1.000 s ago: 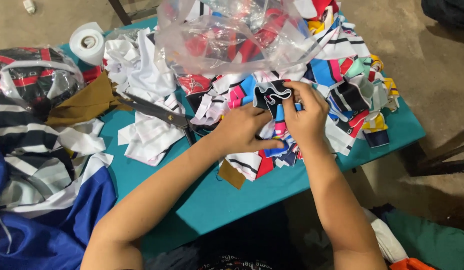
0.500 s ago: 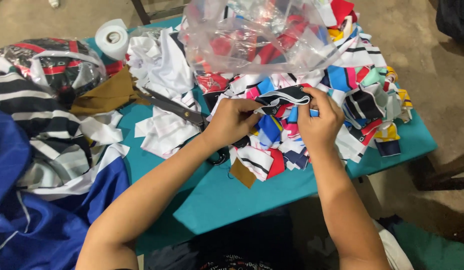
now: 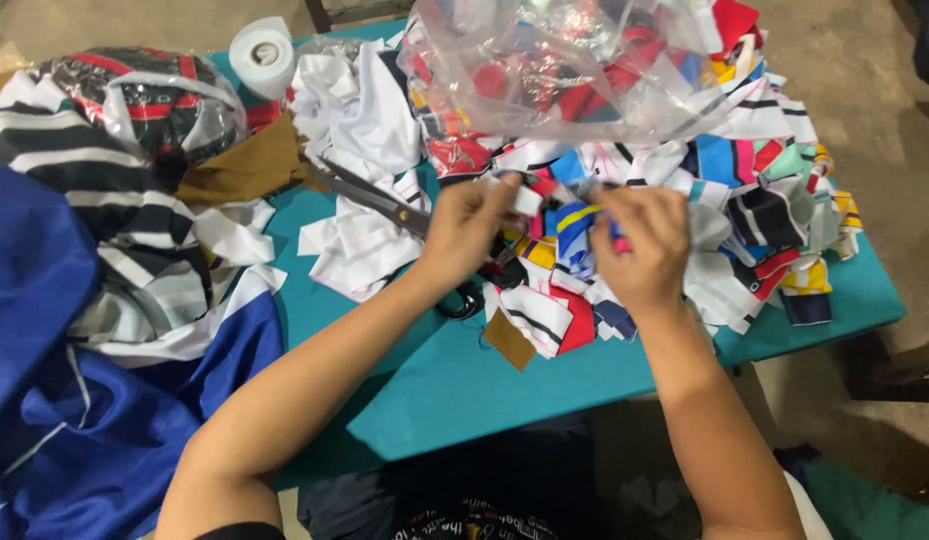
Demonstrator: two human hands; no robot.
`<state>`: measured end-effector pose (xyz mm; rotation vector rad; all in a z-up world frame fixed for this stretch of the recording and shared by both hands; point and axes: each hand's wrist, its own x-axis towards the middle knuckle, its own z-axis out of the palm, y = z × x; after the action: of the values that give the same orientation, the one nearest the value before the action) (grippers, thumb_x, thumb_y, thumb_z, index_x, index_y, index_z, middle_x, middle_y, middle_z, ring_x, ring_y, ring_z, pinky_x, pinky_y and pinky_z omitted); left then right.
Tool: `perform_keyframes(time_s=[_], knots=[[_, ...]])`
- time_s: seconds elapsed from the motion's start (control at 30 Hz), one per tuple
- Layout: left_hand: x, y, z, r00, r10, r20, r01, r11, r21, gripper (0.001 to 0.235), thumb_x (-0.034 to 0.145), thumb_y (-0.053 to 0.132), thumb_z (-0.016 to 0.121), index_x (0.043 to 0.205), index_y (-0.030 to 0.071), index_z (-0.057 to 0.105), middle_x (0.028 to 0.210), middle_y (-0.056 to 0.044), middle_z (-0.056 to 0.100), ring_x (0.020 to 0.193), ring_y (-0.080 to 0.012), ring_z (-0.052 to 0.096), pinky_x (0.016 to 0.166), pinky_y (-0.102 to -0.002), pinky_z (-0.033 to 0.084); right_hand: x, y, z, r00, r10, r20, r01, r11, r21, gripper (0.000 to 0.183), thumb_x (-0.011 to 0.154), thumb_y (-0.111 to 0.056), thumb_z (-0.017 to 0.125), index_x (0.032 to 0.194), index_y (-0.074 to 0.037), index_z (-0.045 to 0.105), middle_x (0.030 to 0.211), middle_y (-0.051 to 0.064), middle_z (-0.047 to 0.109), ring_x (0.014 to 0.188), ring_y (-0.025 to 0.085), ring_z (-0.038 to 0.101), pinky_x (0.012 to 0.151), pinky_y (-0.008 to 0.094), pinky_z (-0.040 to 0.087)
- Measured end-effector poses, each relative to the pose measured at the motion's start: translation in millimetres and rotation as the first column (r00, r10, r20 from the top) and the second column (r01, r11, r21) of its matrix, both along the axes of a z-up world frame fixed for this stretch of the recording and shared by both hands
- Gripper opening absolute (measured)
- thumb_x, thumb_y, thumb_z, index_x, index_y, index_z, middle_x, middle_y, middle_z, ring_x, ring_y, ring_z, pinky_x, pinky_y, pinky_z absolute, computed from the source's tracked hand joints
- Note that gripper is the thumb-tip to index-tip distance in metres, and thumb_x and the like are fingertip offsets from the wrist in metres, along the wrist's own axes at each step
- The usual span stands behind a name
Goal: Trimming and sorting small fabric pieces using fabric shears in a production environment.
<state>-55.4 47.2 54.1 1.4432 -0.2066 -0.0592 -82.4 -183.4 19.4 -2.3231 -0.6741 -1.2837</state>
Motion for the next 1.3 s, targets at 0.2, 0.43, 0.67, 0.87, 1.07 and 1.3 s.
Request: perform_keyframes(time_s=[0.2,0.43,0.67,0.87,1.07,1.3], knots=[[11.7,56.2,-15.7,0.820,0.570,-0.053,-0.561,0.784,-0.267,0.036,0.100,0.037,0.065,0.069,0.019,0.060,0.056,-0.001,0.061,0.048,-0.0043,0.050,0.045,-0.017,0.033,-0.8,-5.5,14.4,0.996,-0.051,-0.074,0.053,0.998,0.022,0.025,0.088,0.008,0.071,0.110,-0.003,0.078,0.107,0.008,0.069,0.100,0.032,0.062,0.091,0.042,0.048],[-9.8,117.5,-18.4,0.763,0.464,0.451,-0.495,0.867,-0.055,0.044,0.112,0.019,0.053,0.069,0.014,0.048,0.064,0.003,0.040,0.066,-0.0086,0.038,0.065,-0.025,0.037,14.6,2.2,25.7,0.998,-0.019,-0.066,0.015,0.998,-0.069,0.019,0.094,0.009,0.070,0.105,-0.003,0.078,0.098,0.008,0.068,0.091,0.031,0.063,0.086,0.040,0.051],[-18.9,129.9,-48.7,0.842,0.295,0.452,-0.415,0.889,0.192,0.038,0.108,0.024,0.056,0.073,0.010,0.058,0.065,-0.002,0.055,0.063,-0.0140,0.050,0.062,-0.030,0.041,11.3,21.3,54.3,0.849,-0.344,-0.400,0.141,0.878,-0.457,0.034,0.093,-0.018,0.071,0.127,-0.011,0.073,0.110,0.009,0.072,0.104,0.037,0.066,0.088,0.049,0.054],[-22.6,131.9,-47.1,0.822,0.276,0.498,-0.401,0.902,0.161,0.032,0.105,0.014,0.058,0.073,0.009,0.058,0.071,-0.002,0.057,0.066,-0.0145,0.051,0.064,-0.030,0.042,3.4,82.0,75.0,0.942,-0.273,-0.197,0.161,0.879,-0.449,0.052,0.077,-0.016,0.077,0.128,-0.008,0.073,0.093,0.011,0.073,0.095,0.034,0.069,0.090,0.049,0.049],[-25.4,137.4,-40.1,0.645,0.258,0.719,-0.453,0.887,0.088,0.030,0.096,0.004,0.067,0.068,0.009,0.059,0.072,-0.006,0.061,0.062,-0.0224,0.056,0.060,-0.030,0.046,8.8,157.6,63.7,0.774,0.410,-0.483,-0.454,0.890,0.027,0.058,0.073,-0.005,0.076,0.131,-0.007,0.067,0.117,0.016,0.069,0.111,0.039,0.066,0.098,0.051,0.051],[-28.2,129.3,-37.2,0.462,0.154,0.873,-0.431,0.900,0.069,0.039,0.092,0.009,0.070,0.061,0.011,0.047,0.078,-0.009,0.064,0.061,-0.0252,0.056,0.054,-0.032,0.046,52.3,183.9,-63.9,0.753,0.524,-0.398,-0.529,0.842,0.108,0.035,0.079,-0.007,0.073,0.114,-0.004,0.072,0.093,0.010,0.069,0.088,0.035,0.072,0.078,0.040,0.060]])
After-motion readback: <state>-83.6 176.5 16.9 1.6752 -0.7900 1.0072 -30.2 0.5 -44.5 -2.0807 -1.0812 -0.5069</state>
